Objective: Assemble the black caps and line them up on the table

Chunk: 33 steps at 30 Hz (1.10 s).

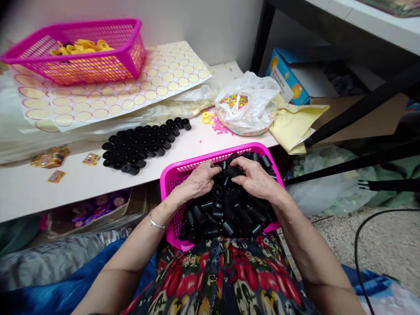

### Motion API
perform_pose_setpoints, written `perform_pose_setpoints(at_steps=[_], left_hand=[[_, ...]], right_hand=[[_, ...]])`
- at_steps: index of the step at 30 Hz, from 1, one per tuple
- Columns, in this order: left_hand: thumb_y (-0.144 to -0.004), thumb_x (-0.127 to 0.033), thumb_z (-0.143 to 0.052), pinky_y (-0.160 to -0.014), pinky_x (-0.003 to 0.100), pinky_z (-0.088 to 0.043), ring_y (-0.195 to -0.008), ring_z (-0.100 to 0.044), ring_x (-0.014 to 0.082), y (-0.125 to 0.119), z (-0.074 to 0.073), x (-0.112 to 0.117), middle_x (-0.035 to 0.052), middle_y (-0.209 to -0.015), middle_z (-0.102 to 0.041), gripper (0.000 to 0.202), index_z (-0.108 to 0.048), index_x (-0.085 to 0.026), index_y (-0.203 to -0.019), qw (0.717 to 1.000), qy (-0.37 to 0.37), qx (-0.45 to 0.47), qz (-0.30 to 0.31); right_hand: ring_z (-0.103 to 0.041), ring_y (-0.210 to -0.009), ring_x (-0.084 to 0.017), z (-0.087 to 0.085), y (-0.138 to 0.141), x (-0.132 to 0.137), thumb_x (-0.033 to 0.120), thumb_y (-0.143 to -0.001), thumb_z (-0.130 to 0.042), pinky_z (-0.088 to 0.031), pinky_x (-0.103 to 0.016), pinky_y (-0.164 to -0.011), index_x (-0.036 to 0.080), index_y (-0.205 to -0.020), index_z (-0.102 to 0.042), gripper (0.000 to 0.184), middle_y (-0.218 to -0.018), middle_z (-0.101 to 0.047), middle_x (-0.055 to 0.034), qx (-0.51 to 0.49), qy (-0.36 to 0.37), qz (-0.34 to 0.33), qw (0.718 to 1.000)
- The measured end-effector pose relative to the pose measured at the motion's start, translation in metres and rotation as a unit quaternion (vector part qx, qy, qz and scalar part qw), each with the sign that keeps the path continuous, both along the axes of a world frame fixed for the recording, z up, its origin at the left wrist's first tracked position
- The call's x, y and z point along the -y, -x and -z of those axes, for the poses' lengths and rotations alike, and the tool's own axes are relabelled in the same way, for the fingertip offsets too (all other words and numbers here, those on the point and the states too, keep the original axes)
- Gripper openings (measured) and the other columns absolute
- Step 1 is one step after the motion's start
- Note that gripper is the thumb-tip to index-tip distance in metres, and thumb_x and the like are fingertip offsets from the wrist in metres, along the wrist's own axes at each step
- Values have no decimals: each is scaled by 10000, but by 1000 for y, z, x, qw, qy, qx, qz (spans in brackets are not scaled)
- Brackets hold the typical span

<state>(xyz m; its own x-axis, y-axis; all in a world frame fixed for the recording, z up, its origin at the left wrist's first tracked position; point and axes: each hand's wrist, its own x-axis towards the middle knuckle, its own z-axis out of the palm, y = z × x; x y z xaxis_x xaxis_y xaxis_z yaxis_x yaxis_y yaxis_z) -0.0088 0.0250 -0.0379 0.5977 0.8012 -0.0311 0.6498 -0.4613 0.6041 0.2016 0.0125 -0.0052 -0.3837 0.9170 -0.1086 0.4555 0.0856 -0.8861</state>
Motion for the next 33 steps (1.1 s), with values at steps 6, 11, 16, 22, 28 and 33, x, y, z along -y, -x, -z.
perform_pose_setpoints(at_steps=[6,11,16,22,28,33], left_hand=[[-769,-81,-420,-703,343,-411,-835,-494,230,-9,3,-3,109,-953,-509,341,-618,-142,-1040,990,-79,-92,74],[-783,-177,-563,-723,315,-421,-811,-521,200,2,-4,-4,71,-880,-566,110,-636,-142,-857,998,0,60,1],[-689,-285,-736,-726,277,-443,-774,-558,158,12,-18,4,16,-799,-612,232,-665,-146,-861,923,183,319,-115],[-567,-227,-813,-593,220,-458,-623,-567,96,10,-22,17,-14,-754,-652,348,-683,-157,-882,775,320,486,-249],[-555,-199,-796,-463,168,-427,-503,-530,54,6,-22,17,-21,-656,-622,279,-641,-135,-779,635,437,567,-290],[-575,-215,-774,-449,146,-409,-494,-498,31,6,-24,15,-27,-654,-595,251,-618,-136,-754,618,449,576,-291]], right_hand=[[-584,-947,-202,0,2,2,123,-713,-587,-447,-350,-868,188,-986,-584,280,-998,-631,-32,-16,7,0,1000],[-581,-910,-191,-6,2,5,134,-725,-595,-453,-329,-833,190,-963,-589,245,-955,-623,-24,-41,-10,26,999],[-566,-922,-192,-16,6,10,106,-743,-569,-451,-317,-816,202,-983,-592,260,-989,-607,-34,-34,-60,20,997],[-568,-935,-200,-22,16,14,96,-749,-564,-454,-321,-820,206,-1008,-583,282,-1005,-607,-41,-10,-86,-12,996],[-576,-931,-192,-26,19,16,103,-750,-579,-456,-307,-818,201,-1002,-583,270,-1011,-613,-36,-19,-84,0,996],[-582,-916,-195,-25,20,17,111,-752,-571,-465,-315,-806,206,-1002,-582,268,-1003,-615,-39,-10,-74,-3,997]])
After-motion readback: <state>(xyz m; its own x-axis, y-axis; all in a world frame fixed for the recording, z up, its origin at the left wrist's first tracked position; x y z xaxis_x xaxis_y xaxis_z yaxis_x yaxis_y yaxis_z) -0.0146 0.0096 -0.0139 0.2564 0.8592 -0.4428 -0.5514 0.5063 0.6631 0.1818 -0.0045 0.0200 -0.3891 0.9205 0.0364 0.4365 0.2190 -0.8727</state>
